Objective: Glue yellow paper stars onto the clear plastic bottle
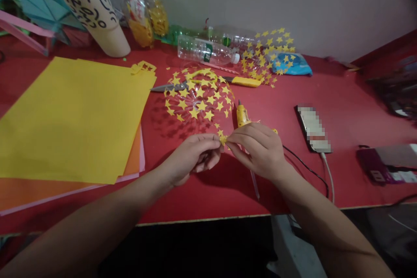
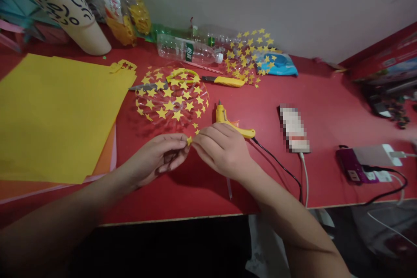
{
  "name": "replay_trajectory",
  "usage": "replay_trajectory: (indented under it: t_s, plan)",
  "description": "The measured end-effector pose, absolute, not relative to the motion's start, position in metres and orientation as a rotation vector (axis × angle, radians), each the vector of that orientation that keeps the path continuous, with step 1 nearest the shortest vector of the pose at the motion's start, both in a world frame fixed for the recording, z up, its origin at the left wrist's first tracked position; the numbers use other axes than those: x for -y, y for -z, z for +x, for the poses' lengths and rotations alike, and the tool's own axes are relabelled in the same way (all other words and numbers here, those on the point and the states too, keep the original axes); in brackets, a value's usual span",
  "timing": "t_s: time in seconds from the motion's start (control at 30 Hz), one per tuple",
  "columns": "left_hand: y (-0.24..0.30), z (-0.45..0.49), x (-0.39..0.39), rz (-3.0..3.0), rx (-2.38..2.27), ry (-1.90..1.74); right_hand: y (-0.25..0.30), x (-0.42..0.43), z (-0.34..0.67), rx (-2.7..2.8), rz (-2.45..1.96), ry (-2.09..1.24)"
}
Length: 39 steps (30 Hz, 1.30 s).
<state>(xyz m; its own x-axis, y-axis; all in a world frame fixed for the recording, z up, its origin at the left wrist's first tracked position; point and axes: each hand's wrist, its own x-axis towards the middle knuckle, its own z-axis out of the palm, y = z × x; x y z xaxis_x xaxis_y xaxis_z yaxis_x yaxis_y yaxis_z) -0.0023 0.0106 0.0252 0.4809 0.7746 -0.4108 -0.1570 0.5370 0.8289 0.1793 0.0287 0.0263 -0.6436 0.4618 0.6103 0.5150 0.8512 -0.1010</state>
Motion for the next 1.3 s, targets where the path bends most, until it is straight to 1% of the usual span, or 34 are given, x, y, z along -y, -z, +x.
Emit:
replay_trajectory:
  t_s: [0.13,0.3,0.4,0.57,0.8,1.1,1.3]
  plan:
    - [-0.025,-0.004,-0.010,0.945,-0.926,-0.682,-0.035,-0.031,0.181,2.422,-0.687,0.134]
    - [-0.025,-0.008,-0.003,1.565,-1.237,-0.918,-0.050,-0.043,0.194,2.553,-0.770,0.244]
    - [-0.024,-0.008,0.000,1.762,-1.286,-0.822,-0.055,-0.053,0.197,2.710,-0.752,0.297]
    - [-0.021,-0.007,-0.003,1.766,-1.280,-0.634,-0.054,-0.064,0.191,2.797,-0.608,0.381]
    - [-0.018,-0.005,-0.005,1.733,-1.292,-0.574,-0.044,-0.071,0.185,2.727,-0.528,0.406]
    - [-0.013,-0.009,-0.006,1.707,-1.189,-0.701,-0.039,-0.076,0.186,2.707,-0.548,0.302]
    - [-0.013,-0.008,-0.008,1.682,-1.186,-0.704,-0.038,-0.076,0.185,2.689,-0.562,0.214]
